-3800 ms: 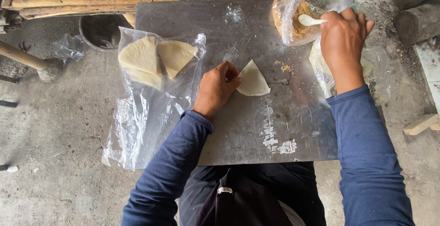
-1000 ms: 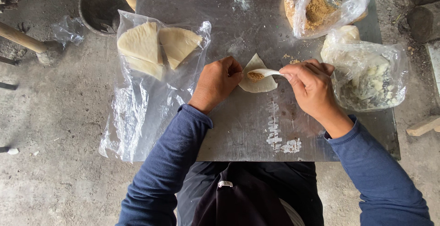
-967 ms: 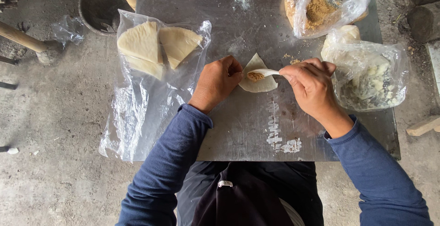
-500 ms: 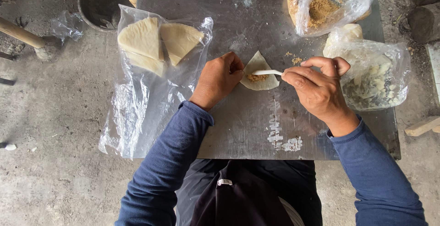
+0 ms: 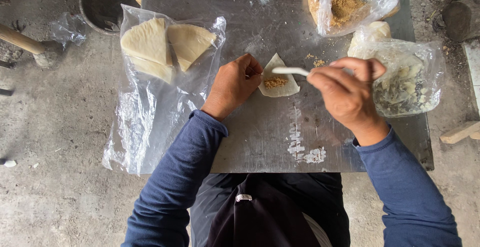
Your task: The person places a granular filling onto triangular dough sheets using a spoon, then folds and seals the edges to form samosas. The finished samosas are stacked on the table.
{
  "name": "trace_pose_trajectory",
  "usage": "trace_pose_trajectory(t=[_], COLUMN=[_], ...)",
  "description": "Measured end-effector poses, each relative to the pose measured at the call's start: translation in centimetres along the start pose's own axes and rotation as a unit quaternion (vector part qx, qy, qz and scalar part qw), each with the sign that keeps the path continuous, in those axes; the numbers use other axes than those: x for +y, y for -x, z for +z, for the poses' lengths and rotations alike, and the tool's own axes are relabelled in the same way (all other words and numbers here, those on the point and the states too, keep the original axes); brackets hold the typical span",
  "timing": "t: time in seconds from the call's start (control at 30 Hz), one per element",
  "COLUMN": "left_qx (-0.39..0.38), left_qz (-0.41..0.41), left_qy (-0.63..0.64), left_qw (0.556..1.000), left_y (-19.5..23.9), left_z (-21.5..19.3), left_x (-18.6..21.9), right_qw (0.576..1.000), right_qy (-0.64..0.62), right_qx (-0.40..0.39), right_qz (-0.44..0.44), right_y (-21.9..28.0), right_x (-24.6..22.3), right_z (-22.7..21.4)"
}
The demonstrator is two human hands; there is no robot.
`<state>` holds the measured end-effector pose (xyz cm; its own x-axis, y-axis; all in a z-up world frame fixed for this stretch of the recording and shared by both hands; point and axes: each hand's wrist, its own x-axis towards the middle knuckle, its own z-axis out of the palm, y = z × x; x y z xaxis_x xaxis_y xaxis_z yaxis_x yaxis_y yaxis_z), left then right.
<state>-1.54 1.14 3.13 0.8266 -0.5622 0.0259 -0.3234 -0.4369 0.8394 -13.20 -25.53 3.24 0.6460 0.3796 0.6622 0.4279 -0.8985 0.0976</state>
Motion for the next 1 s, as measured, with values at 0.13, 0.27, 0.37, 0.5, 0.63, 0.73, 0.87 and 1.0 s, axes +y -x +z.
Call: trace_pose_trajectory(t=[0.13,0.27,0.37,0.5,0.63,0.73,0.87,1.0], left_qx=[0.007,0.022,0.03,0.022,0.003,-0.005,-0.004,0.008], left_qz=[0.005,0.012,0.017,0.054,0.053,0.042,0.041,0.058], left_qy=[0.009,0.014,0.023,0.034,0.022,0.007,-0.008,-0.006], left_qw=[1.0,1.0,0.999,0.998,0.998,0.999,0.999,0.998], left_y=[0.1,0.2,0.3,0.4,0.4,0.3,0.5,0.6], left_z=[0.0,0.3,0.8,0.9,0.6,0.5,0.7,0.7], left_x=[0.2,0.3,0.4,0.3,0.5,0.8,0.9,0.8], right_qw=[0.987,0.963,0.958,0.978,0.982,0.953,0.948,0.943], right_qy=[0.026,0.125,0.13,0.127,0.015,-0.183,-0.218,-0.245], right_qx=[0.088,0.053,0.028,0.004,-0.084,-0.222,-0.211,-0.197], right_qz=[0.135,0.234,0.254,0.167,0.166,0.1,0.094,0.111], right_y=[2.0,3.0,1.6,-0.3,-1.4,-1.8,-2.0,-2.2], right_x=[4.5,7.7,8.8,7.4,4.6,1.8,-0.5,-1.0], right_z=[0.9,-0.1,0.5,0.6,-1.2,-1.0,0.4,0.8])
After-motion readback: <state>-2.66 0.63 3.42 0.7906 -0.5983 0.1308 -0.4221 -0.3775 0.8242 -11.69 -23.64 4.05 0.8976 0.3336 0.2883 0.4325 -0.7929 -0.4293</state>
